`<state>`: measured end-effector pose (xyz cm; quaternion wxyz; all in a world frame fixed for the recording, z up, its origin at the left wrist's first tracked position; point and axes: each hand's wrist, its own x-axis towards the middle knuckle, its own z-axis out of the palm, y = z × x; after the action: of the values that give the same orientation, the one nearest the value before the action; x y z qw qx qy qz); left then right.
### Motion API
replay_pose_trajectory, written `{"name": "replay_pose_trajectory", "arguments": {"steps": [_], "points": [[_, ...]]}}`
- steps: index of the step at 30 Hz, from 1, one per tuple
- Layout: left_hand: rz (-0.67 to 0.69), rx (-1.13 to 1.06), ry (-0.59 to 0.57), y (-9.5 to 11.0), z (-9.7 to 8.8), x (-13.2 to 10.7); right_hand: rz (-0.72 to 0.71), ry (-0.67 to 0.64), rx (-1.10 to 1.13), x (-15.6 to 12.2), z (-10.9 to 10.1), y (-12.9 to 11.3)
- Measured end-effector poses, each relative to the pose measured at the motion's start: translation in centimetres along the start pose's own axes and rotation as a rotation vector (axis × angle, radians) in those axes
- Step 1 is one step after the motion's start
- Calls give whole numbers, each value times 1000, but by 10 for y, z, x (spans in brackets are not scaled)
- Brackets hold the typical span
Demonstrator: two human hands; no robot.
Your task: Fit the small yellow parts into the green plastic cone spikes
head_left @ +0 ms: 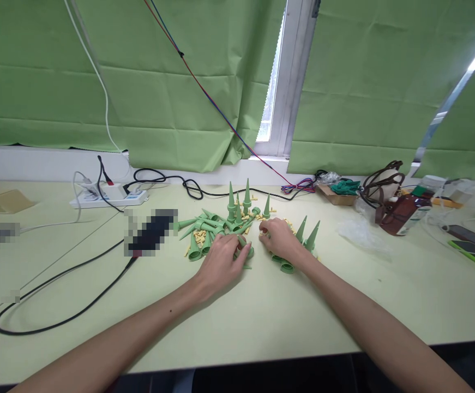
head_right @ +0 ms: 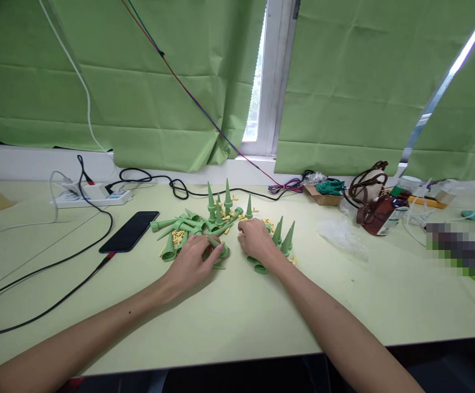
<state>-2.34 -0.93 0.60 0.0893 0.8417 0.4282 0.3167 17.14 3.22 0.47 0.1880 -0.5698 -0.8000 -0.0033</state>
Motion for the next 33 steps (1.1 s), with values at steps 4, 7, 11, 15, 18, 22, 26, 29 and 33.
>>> {"name": "replay_pose_trajectory", "arguments": {"steps": [4, 7, 11, 15, 18, 22, 26, 29, 33], "points": [[5, 19, -11, -1, 1, 0, 18, -14, 30, 1, 0, 0], [-8, 18, -20, -1, 0, 1, 14, -18, 47, 1, -1, -1], [-30, 2, -27, -2, 0, 1, 16, -21, 66, 0, -1, -2], [-27, 6, -24, -4, 2, 0, 20, -15, 73, -1, -1, -2], [-11, -5, -8, -5, 3, 0, 18, -11, 76, -1, 0, -2], [-13, -6, -1, -5, 3, 0, 11, -12, 73, -1, -1, -3], [-10, -19, 4, -6, 4, -1, 8, -12, 61, -1, -2, -5], [2, -30, 15, -7, 5, -1, -2, -3, 44, -2, -2, -6], [-5, -31, -1, -7, 4, 0, -19, 25, 32, -2, -1, -6]]}}
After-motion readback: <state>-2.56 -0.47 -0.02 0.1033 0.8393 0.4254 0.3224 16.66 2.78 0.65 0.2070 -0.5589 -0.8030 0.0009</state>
